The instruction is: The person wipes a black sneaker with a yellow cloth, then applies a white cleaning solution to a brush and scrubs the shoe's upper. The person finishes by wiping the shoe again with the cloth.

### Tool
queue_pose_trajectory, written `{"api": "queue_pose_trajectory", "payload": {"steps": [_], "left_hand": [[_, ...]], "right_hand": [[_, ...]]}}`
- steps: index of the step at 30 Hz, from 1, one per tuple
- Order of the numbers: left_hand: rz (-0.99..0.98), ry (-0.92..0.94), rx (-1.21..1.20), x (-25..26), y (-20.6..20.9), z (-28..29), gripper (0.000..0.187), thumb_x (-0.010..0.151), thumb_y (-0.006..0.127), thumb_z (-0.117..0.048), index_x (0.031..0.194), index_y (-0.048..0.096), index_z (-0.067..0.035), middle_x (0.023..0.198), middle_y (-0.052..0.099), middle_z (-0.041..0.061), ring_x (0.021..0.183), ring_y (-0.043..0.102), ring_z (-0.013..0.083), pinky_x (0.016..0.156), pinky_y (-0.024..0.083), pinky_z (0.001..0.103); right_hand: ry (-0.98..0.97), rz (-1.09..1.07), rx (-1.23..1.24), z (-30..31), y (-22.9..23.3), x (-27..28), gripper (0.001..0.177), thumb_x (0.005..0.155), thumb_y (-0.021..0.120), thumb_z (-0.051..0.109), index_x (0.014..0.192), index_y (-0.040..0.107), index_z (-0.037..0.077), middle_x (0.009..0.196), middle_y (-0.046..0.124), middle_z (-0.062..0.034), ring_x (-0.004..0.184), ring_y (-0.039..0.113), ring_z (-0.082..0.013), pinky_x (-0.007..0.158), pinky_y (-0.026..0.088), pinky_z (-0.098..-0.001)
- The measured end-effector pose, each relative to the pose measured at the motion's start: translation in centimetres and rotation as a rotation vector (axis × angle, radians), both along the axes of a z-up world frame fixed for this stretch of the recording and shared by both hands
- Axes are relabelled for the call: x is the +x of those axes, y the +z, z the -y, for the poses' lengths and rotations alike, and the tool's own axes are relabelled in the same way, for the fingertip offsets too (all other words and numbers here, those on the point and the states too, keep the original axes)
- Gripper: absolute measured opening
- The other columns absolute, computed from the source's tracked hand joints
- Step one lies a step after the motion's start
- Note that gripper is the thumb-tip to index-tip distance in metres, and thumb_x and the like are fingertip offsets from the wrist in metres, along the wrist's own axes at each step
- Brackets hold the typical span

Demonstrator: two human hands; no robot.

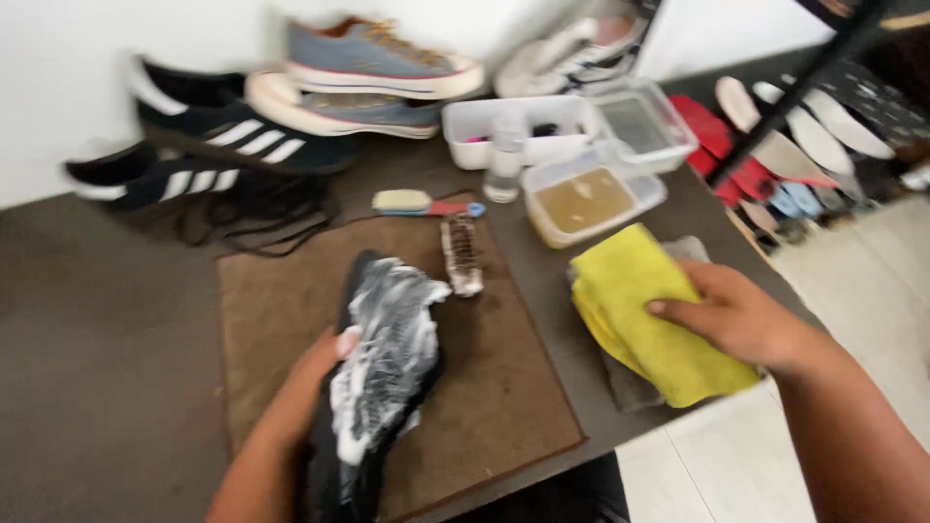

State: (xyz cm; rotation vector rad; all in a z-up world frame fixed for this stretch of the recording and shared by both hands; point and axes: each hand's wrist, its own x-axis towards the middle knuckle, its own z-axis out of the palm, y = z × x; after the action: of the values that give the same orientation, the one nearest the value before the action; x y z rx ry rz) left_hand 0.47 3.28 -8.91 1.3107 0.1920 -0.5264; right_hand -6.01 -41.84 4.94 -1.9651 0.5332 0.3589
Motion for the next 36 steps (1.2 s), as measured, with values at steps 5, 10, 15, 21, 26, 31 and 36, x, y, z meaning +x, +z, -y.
{"api": "queue_pose_trajectory", "payload": {"steps": [5,10,15,21,26,31,36], "left_hand": [[-0.09,-0.036,0.035,-2.0,8.0,1.9,0.059,0.08,0.062,-0.03,0.132,0.065,-0.002,0.109,0.074,0.019,0.093,0.068,0.0287,0.081,0.051,0.039],[-0.158,-0.069,-0.034,-2.9,10.4,2.4,0.078,0.072,0.062,-0.03,0.144,0.06,-0.003,0.128,0.073,0.023,0.109,0.07,0.0376,0.093,0.053,0.048],[-0.157,-0.052,-0.128,-3.1,9.3,2.3,0.069,0.074,0.067,-0.024,0.139,0.06,-0.002,0.117,0.073,0.023,0.096,0.071,0.0365,0.084,0.055,0.047],[-0.102,-0.01,-0.155,-3.1,9.2,1.7,0.065,0.073,0.068,-0.024,0.132,0.061,0.0,0.108,0.073,0.023,0.086,0.071,0.0354,0.076,0.057,0.045],[-0.019,-0.01,-0.111,-2.6,7.0,1.7,0.058,0.074,0.068,-0.021,0.128,0.063,0.001,0.105,0.073,0.019,0.087,0.07,0.0287,0.078,0.053,0.039],[0.029,0.007,-0.115,-1.8,4.5,1.5,0.051,0.076,0.067,-0.018,0.124,0.067,-0.002,0.104,0.074,0.015,0.089,0.069,0.0244,0.081,0.049,0.035],[0.015,0.019,-0.179,-1.2,3.2,2.2,0.038,0.081,0.067,-0.02,0.116,0.067,-0.004,0.098,0.073,0.011,0.085,0.068,0.0213,0.077,0.05,0.033]], "right_hand": [[0.01,0.316,0.144,-4.2,1.4,1.0,0.028,0.097,0.059,0.013,0.115,0.067,-0.006,0.099,0.072,-0.0161,0.085,0.069,-0.0295,0.067,0.055,-0.0423],[-0.112,0.276,-0.314,-11.4,-0.5,5.8,0.045,0.096,0.055,0.03,0.14,0.061,0.024,0.113,0.07,-0.0051,0.1,0.065,-0.0189,0.085,0.052,-0.0398],[0.569,0.583,-0.084,-18.9,-4.4,6.1,0.065,0.098,0.052,0.016,0.159,0.033,0.017,0.165,0.035,-0.0135,0.153,0.032,-0.0275,0.124,0.016,-0.0333],[0.677,1.036,-0.095,-20.8,-4.2,4.0,0.06,0.103,0.046,0.003,0.16,0.028,0.004,0.169,0.021,-0.0277,0.159,0.018,-0.0448,0.13,0.017,-0.0501],[0.74,1.148,-0.169,-20.8,-5.4,3.4,0.066,0.095,0.05,-0.001,0.158,0.033,0.004,0.168,0.026,-0.0259,0.16,0.019,-0.045,0.132,0.015,-0.0579],[0.925,1.154,-0.304,-22.3,-5.6,1.7,0.059,0.101,0.046,0.017,0.158,0.036,0.005,0.167,0.032,-0.0198,0.159,0.026,-0.0436,0.131,0.012,-0.0613],[0.884,1.157,-0.215,-22.2,-6.1,1.1,0.056,0.102,0.046,0.012,0.156,0.037,0.002,0.165,0.036,-0.0219,0.158,0.029,-0.0409,0.132,0.011,-0.0594]]}}
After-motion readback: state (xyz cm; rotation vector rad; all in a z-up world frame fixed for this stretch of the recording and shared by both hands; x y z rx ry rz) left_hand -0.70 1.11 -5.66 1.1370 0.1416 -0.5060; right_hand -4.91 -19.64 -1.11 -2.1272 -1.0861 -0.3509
